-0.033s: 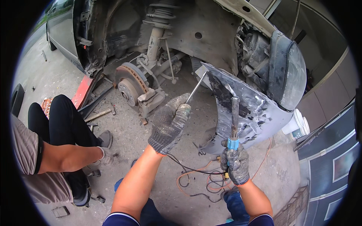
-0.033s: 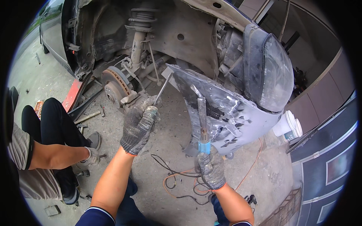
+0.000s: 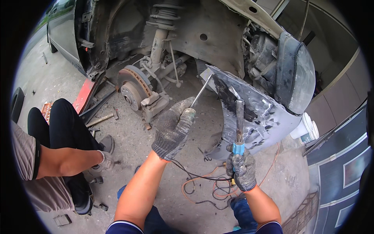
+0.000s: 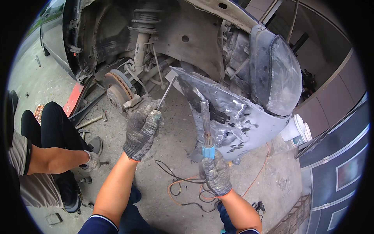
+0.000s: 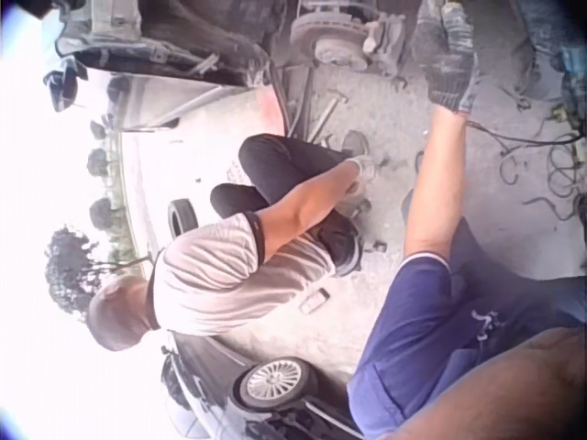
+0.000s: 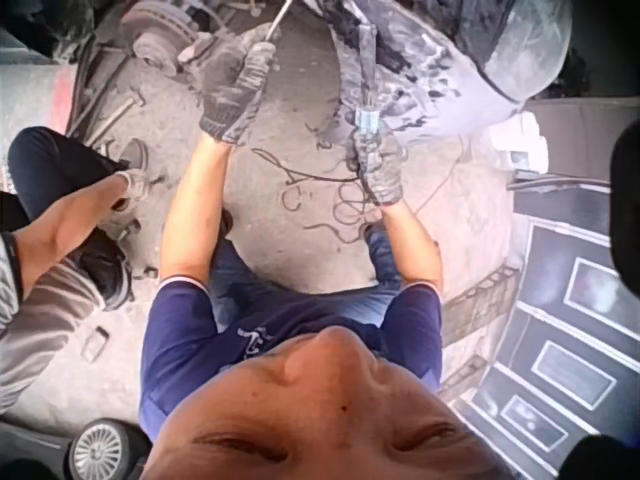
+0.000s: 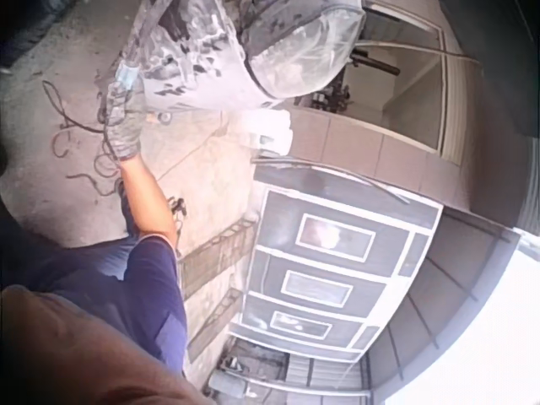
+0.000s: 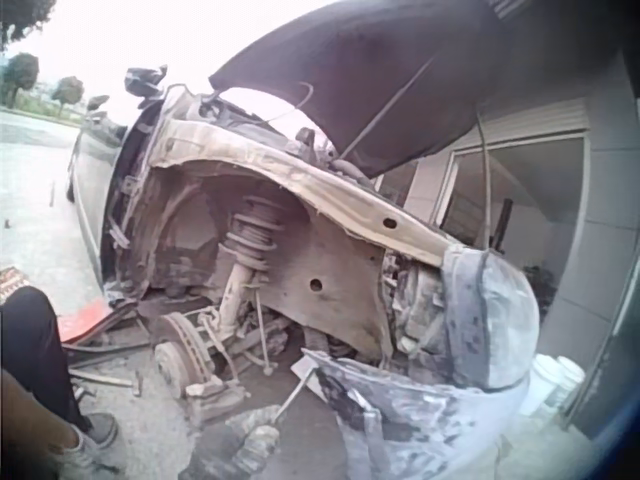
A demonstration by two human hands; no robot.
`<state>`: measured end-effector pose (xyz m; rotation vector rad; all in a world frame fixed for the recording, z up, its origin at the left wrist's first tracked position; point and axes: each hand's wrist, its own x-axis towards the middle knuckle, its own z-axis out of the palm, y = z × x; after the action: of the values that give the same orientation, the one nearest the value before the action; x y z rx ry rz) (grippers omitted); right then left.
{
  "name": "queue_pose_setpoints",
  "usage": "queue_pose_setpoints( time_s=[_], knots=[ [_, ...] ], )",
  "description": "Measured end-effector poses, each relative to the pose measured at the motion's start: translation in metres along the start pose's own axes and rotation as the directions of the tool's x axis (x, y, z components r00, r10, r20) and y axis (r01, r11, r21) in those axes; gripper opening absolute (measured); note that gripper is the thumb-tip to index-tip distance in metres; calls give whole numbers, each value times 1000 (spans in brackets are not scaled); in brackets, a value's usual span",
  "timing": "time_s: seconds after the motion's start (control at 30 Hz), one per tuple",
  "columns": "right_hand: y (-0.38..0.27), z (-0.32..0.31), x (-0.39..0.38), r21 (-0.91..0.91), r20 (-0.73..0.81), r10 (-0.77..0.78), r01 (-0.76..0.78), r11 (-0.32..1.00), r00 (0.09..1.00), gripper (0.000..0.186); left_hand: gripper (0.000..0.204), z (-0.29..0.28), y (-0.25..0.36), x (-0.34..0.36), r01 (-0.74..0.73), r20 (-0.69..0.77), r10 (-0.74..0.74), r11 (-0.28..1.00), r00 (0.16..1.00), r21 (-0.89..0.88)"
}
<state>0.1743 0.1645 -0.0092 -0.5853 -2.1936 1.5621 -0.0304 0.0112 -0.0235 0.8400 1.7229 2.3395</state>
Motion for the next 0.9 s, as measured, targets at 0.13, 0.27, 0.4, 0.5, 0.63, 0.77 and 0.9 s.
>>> queue_pose_setpoints(
  time_s=[0.13, 0.27, 0.4, 0.5, 0.63, 0.77, 0.9],
  knots=[
    [-5, 2, 2, 13, 79, 8, -9, 1000, 997, 48, 31, 2, 0, -4, -13, -12, 12, 1000, 1000, -2],
    [-19, 15, 5, 136, 117, 80, -96, 986, 990, 30, 31, -1, 1, -6, -19, -12, 19, 999, 1000, 36],
    [-17, 16, 11, 84, 130, 58, -69, 994, 990, 32, 32, -2, -2, -4, -33, -13, 33, 998, 999, 56],
    [-9, 13, 16, 27, 117, 40, -44, 999, 992, 35, 32, -1, 3, -3, 8, -11, -7, 998, 1000, 59],
    [-26, 23, 15, 163, 119, 62, -81, 983, 991, 40, 31, -1, 7, -4, 61, -7, -62, 998, 998, -14],
    [-20, 17, 12, 145, 101, 55, -69, 987, 993, 41, 31, 0, 5, -6, 27, -20, -28, 999, 999, -37],
    [-14, 11, 5, 109, 109, 44, -56, 992, 993, 40, 30, 0, 3, -5, -1, -20, 1, 1000, 1000, 24]
  ],
)
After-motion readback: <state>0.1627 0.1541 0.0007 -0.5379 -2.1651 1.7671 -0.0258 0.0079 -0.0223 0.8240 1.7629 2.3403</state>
